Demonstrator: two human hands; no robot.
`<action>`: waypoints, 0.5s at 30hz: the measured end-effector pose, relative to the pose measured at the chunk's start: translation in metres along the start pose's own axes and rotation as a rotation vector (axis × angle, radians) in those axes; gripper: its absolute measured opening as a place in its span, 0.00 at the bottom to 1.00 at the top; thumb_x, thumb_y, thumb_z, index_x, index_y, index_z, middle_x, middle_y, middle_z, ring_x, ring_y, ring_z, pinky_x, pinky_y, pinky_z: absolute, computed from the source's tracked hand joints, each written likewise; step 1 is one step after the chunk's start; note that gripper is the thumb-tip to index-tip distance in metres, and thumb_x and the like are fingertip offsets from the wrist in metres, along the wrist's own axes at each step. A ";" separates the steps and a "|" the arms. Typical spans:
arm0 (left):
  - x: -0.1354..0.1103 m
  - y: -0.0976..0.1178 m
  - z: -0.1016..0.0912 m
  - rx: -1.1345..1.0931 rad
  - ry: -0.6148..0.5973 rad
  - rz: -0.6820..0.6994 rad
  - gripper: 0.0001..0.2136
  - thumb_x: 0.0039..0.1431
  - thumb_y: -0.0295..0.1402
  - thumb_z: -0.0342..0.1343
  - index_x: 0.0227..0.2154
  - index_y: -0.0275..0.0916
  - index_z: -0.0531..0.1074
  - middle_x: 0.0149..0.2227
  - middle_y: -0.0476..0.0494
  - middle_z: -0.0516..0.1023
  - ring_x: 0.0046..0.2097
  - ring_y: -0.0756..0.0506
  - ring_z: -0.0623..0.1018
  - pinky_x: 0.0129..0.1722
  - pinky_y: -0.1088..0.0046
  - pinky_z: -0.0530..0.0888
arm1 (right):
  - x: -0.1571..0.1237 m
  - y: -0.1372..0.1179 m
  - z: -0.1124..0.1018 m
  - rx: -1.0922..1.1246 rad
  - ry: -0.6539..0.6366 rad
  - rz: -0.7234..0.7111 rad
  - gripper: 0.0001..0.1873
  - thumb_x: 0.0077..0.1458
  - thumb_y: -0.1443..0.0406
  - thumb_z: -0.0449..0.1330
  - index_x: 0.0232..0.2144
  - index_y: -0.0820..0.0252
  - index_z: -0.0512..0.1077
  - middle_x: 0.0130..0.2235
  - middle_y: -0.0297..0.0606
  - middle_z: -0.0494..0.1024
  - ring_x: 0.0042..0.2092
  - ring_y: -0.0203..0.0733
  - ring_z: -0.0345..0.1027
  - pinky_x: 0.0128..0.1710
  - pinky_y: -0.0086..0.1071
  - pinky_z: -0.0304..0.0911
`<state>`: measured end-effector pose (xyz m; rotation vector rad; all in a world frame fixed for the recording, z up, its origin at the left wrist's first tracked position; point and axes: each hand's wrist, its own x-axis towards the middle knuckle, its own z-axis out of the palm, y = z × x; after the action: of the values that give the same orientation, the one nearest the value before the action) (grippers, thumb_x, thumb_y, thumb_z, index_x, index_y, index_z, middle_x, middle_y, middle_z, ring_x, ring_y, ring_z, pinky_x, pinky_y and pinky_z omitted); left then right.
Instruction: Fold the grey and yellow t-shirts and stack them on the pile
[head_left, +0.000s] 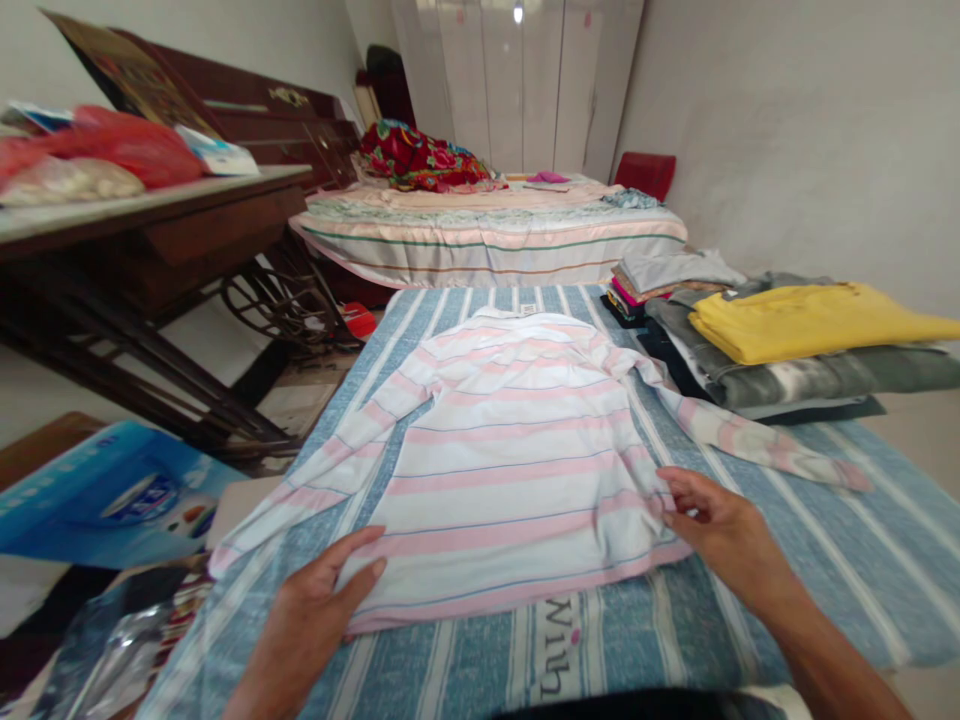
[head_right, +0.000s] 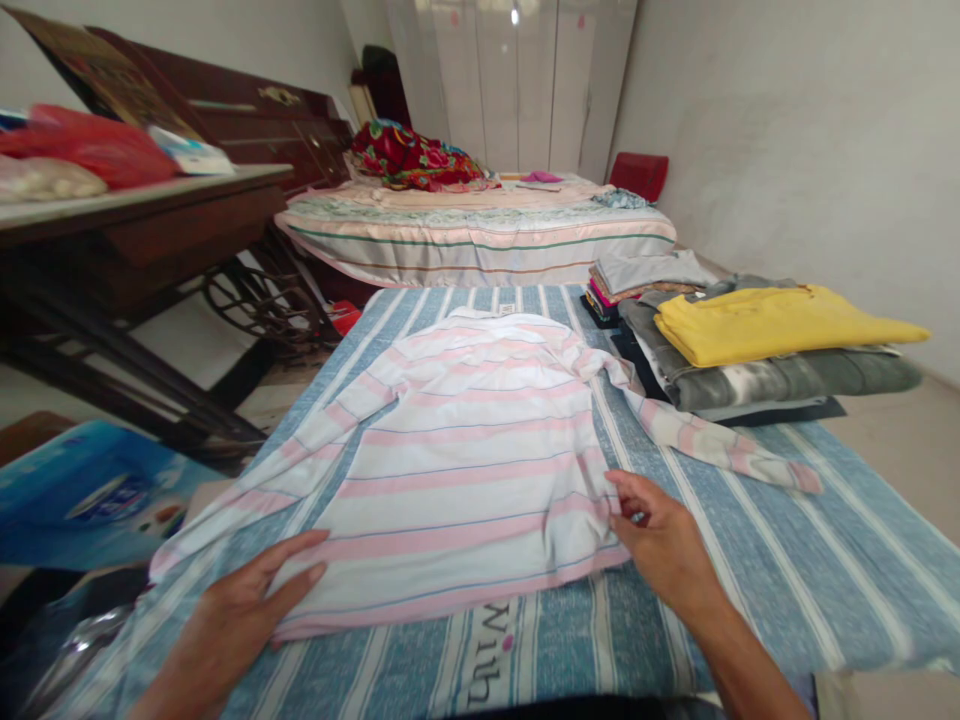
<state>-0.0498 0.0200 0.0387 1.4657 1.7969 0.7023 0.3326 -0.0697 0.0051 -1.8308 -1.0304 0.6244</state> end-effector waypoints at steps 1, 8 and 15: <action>-0.001 0.001 0.000 0.002 0.003 -0.008 0.20 0.40 0.44 0.61 0.39 0.44 0.77 0.41 0.47 0.79 0.40 0.40 0.77 0.28 0.76 0.74 | 0.002 0.005 -0.011 -0.024 0.024 0.010 0.21 0.38 0.61 0.59 0.39 0.57 0.73 0.29 0.34 0.76 0.30 0.41 0.69 0.29 0.32 0.65; -0.004 0.005 -0.003 0.025 0.039 -0.070 0.22 0.40 0.46 0.60 0.40 0.45 0.76 0.39 0.48 0.78 0.28 0.45 0.75 0.17 0.78 0.68 | 0.005 0.041 -0.043 -0.294 0.028 0.037 0.16 0.38 0.59 0.56 0.33 0.55 0.75 0.31 0.35 0.78 0.32 0.45 0.71 0.34 0.37 0.66; -0.005 -0.001 -0.012 0.052 -0.040 -0.122 0.21 0.45 0.46 0.55 0.42 0.45 0.74 0.26 0.51 0.78 0.25 0.45 0.76 0.14 0.77 0.67 | 0.010 0.041 -0.033 -0.361 -0.003 -0.026 0.17 0.40 0.58 0.53 0.33 0.54 0.75 0.32 0.35 0.79 0.31 0.45 0.72 0.32 0.36 0.67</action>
<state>-0.0598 0.0155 0.0459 1.3802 1.8689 0.5647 0.3788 -0.0862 -0.0168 -2.1225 -1.2277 0.4456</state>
